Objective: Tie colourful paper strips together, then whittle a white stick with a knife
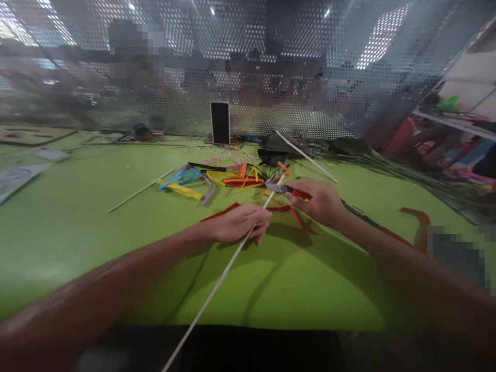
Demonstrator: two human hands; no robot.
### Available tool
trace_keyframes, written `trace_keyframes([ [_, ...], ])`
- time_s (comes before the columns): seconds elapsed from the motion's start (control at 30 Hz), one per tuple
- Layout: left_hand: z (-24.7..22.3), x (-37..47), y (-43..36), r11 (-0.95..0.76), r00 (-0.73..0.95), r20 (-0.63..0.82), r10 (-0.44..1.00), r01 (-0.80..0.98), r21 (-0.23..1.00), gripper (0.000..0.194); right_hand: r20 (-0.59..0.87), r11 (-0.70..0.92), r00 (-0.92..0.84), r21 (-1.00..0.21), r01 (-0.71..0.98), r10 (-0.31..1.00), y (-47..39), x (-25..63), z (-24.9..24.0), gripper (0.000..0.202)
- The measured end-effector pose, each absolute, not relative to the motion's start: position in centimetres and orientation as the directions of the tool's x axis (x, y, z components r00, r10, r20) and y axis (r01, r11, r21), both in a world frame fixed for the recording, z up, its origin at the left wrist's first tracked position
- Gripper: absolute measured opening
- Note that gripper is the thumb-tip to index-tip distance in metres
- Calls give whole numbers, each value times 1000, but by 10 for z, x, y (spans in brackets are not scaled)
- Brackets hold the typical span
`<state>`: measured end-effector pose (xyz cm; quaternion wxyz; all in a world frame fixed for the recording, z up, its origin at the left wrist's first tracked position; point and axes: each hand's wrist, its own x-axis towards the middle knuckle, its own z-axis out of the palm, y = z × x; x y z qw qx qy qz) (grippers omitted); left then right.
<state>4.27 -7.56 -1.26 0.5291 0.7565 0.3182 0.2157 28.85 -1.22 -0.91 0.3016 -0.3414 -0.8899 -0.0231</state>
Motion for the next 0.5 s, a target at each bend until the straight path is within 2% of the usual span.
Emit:
trace_keyframes([
  [0.3, -9, 43, -76, -230, 723, -18, 690, 242, 942, 53, 603, 686, -416, -326, 650, 681, 8, 302, -5, 31],
  [0.4, -9, 44, -75, -237, 722, 1, 692, 226, 945, 54, 582, 713, -463, -326, 620, 669, -4, 294, -5, 30],
  [0.5, -9, 45, -76, -221, 706, 5, 708, 215, 951, 53, 551, 764, -557, -267, 587, 621, -23, 282, -6, 33],
])
